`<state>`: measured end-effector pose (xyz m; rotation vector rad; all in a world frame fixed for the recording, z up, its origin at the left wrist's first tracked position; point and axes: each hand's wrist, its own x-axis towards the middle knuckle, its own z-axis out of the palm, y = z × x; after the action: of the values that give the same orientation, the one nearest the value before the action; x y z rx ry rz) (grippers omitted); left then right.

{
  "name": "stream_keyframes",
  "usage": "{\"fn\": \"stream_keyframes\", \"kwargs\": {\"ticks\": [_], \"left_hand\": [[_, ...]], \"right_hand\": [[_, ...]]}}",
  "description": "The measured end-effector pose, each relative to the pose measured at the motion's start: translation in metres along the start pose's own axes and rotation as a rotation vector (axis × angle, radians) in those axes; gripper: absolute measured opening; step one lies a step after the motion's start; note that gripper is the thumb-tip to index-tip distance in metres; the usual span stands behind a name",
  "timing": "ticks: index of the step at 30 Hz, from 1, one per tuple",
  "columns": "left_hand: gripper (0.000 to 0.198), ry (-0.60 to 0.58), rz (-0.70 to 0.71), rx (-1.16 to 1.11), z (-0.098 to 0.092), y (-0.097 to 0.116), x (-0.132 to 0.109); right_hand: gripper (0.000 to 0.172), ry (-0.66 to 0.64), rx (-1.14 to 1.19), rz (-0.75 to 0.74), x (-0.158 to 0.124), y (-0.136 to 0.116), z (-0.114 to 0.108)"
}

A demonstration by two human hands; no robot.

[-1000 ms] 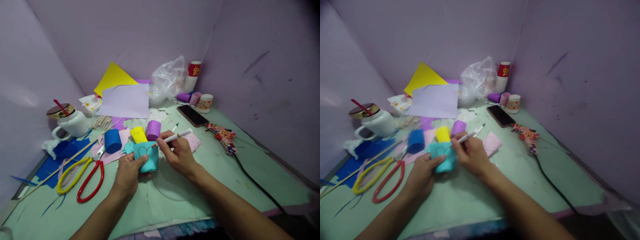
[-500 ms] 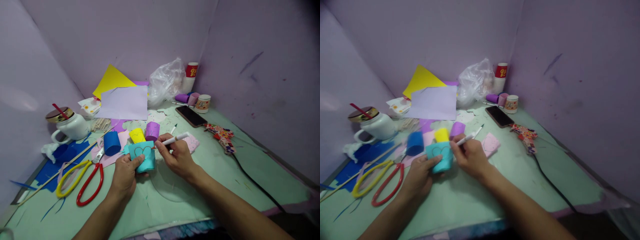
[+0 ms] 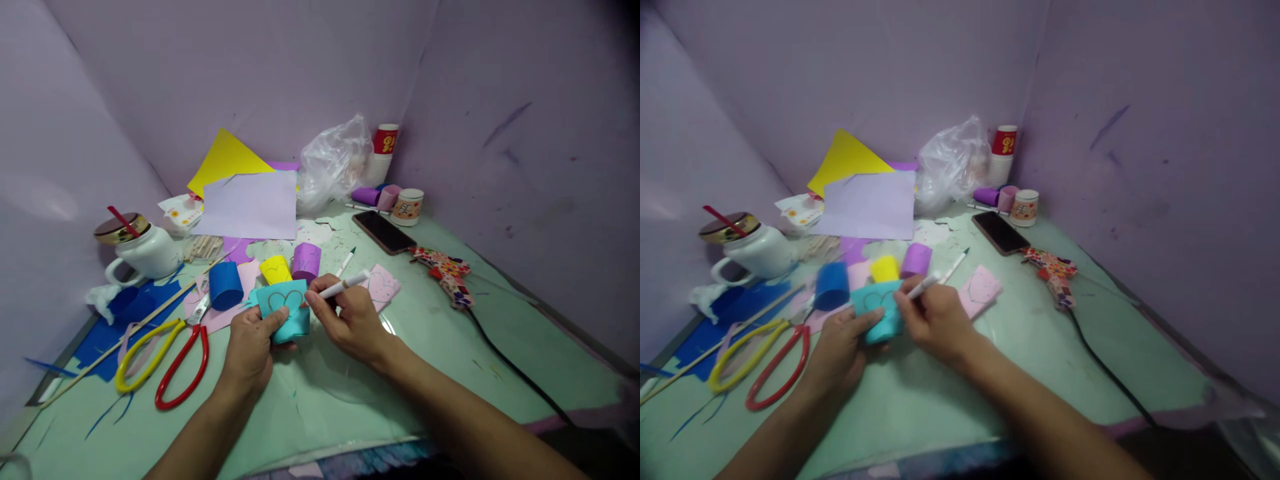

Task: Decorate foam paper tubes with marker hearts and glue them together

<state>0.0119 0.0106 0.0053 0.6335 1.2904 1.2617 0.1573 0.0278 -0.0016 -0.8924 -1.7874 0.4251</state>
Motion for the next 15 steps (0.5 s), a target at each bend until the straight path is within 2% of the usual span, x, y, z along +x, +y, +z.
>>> {"fn": "stream_keyframes", "kwargs": {"ticks": [10,15], "left_hand": [[0.025,0.018,-0.006,-0.024,0.0031,0.0009,-0.0031],[0.019,-0.02,0.026,-0.08,0.0042,0.0005,-0.002]], "right_hand": [[0.015,-0.029,0.045,0.029,-0.0019,-0.0017,0.0027],[0.013,-0.03,0.059,0.031,-0.0023,-0.0037,0.0029]]}}
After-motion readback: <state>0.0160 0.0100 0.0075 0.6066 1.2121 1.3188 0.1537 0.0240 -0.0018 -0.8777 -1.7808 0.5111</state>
